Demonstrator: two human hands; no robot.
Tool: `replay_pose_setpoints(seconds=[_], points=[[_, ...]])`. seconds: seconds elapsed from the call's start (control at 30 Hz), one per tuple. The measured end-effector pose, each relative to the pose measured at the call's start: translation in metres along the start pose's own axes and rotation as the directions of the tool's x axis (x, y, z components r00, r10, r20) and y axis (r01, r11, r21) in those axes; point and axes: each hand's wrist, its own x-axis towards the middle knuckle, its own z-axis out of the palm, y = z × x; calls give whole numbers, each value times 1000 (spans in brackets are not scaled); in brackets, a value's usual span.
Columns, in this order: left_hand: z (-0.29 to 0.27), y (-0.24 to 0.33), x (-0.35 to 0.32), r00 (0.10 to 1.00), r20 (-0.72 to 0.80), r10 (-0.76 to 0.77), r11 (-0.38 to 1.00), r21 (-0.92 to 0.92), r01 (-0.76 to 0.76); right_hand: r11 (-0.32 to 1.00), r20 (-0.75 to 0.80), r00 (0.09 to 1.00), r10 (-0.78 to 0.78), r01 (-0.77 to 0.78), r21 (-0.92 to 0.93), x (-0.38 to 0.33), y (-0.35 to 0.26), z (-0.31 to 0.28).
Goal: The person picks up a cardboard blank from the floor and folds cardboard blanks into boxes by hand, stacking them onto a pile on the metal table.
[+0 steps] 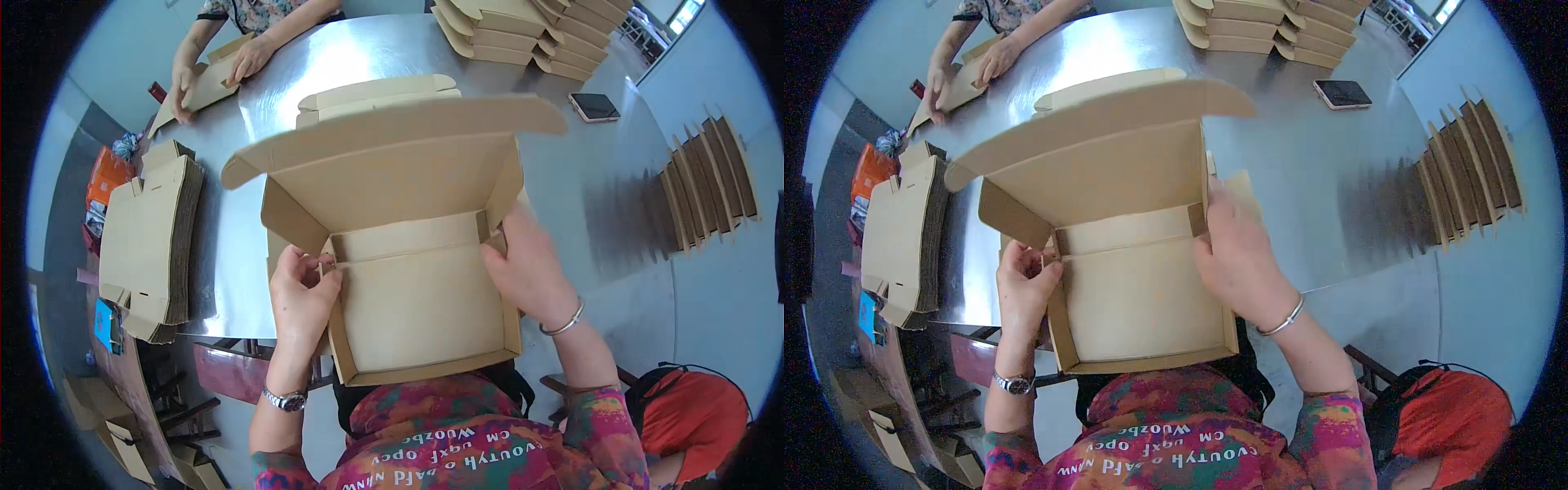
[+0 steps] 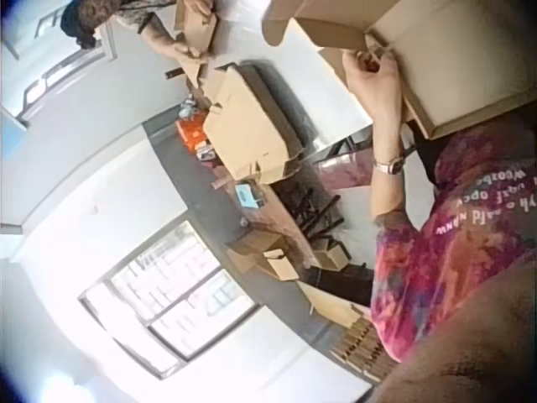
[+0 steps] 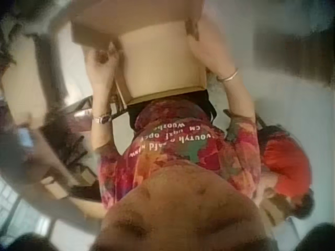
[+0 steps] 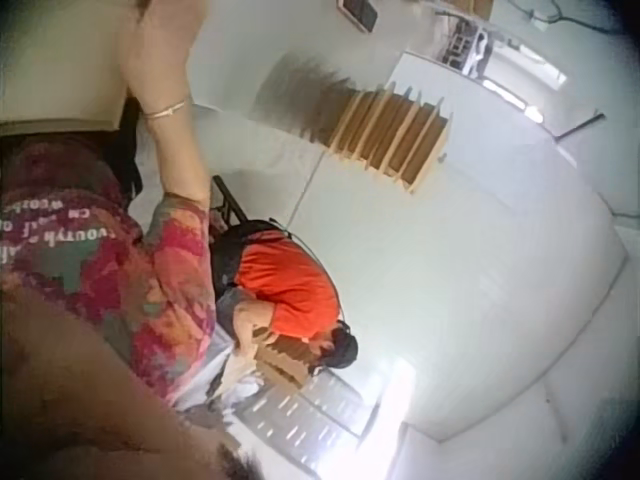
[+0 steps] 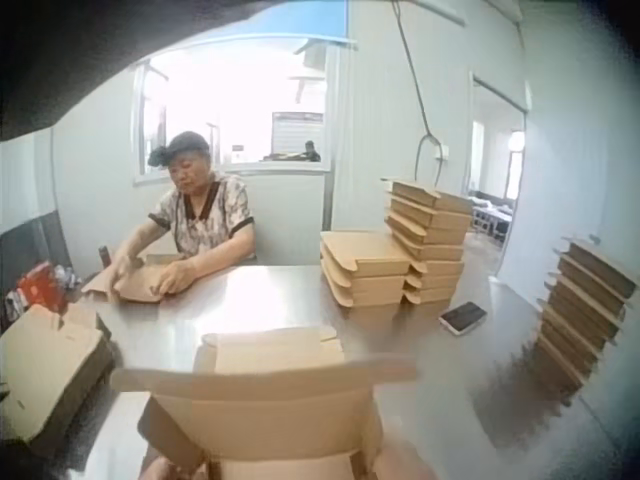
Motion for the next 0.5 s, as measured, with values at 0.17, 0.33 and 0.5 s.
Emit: replay_pose_setpoints(seconds=[0.17, 0.33, 0.5], points=[[-16, 1, -6, 995, 101, -7, 992, -122, 20, 989, 24, 999, -22, 25, -145, -16, 19, 10], [-22, -5, -11, 981, 154, -119, 981, -134, 140, 982, 179, 971, -159, 138, 127, -21, 23, -4], [-17, 11, -16, 982, 138, -133, 977, -148, 153, 955, 139, 948, -286, 270, 120, -24, 31, -5]])
